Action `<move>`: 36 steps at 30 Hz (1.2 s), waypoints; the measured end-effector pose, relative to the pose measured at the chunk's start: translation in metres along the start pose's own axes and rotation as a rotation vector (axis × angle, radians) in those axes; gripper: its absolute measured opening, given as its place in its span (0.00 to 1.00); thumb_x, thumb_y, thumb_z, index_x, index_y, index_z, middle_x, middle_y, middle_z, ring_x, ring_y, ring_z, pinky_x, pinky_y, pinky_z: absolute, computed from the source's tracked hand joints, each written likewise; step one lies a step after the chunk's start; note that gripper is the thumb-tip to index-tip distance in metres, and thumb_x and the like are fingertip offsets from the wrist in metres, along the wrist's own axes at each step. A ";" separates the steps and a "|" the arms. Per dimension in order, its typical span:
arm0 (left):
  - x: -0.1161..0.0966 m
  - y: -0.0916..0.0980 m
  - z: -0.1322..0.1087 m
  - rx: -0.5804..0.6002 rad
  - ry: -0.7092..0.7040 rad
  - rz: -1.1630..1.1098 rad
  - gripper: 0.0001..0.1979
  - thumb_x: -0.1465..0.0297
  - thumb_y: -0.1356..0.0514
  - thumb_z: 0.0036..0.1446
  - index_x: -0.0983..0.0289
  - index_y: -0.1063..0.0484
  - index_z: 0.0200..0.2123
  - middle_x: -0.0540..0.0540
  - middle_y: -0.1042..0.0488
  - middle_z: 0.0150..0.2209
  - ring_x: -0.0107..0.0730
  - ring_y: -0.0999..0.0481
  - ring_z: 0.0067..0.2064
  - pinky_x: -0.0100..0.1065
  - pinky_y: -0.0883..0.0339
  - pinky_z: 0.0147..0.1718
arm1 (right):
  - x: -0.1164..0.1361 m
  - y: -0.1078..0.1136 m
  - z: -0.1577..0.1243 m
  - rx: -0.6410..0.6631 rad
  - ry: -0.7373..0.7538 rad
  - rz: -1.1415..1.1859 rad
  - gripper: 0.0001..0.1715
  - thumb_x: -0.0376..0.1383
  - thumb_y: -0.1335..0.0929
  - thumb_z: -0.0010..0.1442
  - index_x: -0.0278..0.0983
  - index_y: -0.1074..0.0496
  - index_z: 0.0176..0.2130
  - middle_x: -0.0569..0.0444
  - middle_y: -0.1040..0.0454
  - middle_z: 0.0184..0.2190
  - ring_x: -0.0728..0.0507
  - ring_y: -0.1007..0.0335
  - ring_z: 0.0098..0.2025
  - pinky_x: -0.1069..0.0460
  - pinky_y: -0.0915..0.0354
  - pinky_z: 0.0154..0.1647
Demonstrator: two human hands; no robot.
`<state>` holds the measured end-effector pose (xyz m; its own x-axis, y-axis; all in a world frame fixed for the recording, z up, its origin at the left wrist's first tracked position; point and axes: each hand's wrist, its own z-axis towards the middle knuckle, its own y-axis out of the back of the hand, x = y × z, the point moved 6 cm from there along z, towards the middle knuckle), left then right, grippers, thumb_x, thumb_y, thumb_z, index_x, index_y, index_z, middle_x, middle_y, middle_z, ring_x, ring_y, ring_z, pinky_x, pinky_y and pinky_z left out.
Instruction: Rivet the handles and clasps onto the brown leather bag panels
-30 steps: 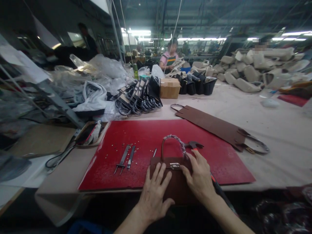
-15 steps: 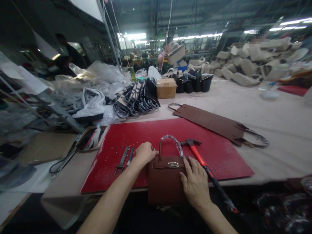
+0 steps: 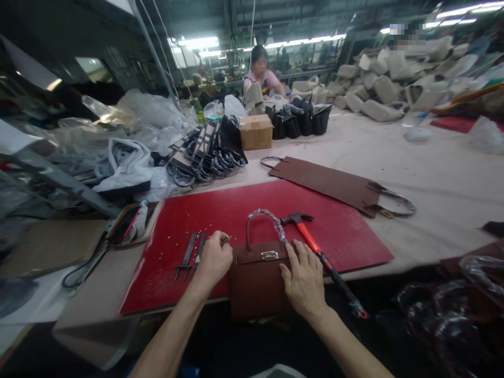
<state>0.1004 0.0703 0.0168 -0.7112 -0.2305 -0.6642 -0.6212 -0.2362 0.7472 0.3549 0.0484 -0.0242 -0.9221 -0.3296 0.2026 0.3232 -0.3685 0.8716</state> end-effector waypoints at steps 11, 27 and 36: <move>-0.035 -0.031 0.019 0.146 0.013 0.321 0.12 0.64 0.40 0.61 0.67 0.24 0.35 0.64 0.21 0.37 0.43 0.21 0.41 0.35 0.36 0.38 | 0.019 -0.004 0.004 -0.059 0.013 0.102 0.29 0.39 0.39 0.67 0.36 0.40 0.65 0.40 0.39 0.63 0.29 0.49 0.66 0.33 0.42 0.62; -0.011 -0.046 0.023 0.085 0.013 0.187 0.12 0.64 0.42 0.63 0.66 0.25 0.33 0.61 0.22 0.34 0.38 0.23 0.38 0.33 0.39 0.35 | 0.023 -0.004 0.006 0.020 0.054 0.073 0.29 0.41 0.39 0.66 0.33 0.38 0.63 0.41 0.39 0.65 0.28 0.50 0.67 0.33 0.45 0.63; -0.018 -0.044 0.027 0.056 -0.022 0.138 0.08 0.67 0.39 0.62 0.67 0.26 0.38 0.60 0.22 0.36 0.38 0.23 0.39 0.32 0.39 0.37 | 0.042 -0.004 0.007 0.243 0.356 0.163 0.67 0.63 0.27 0.44 0.27 0.46 0.67 0.33 0.46 0.67 0.24 0.57 0.70 0.27 0.61 0.68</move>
<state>0.1312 0.1106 -0.0034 -0.7979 -0.2359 -0.5547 -0.5339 -0.1505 0.8320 0.3136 0.0425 -0.0158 -0.7192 -0.6599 0.2173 0.3601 -0.0865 0.9289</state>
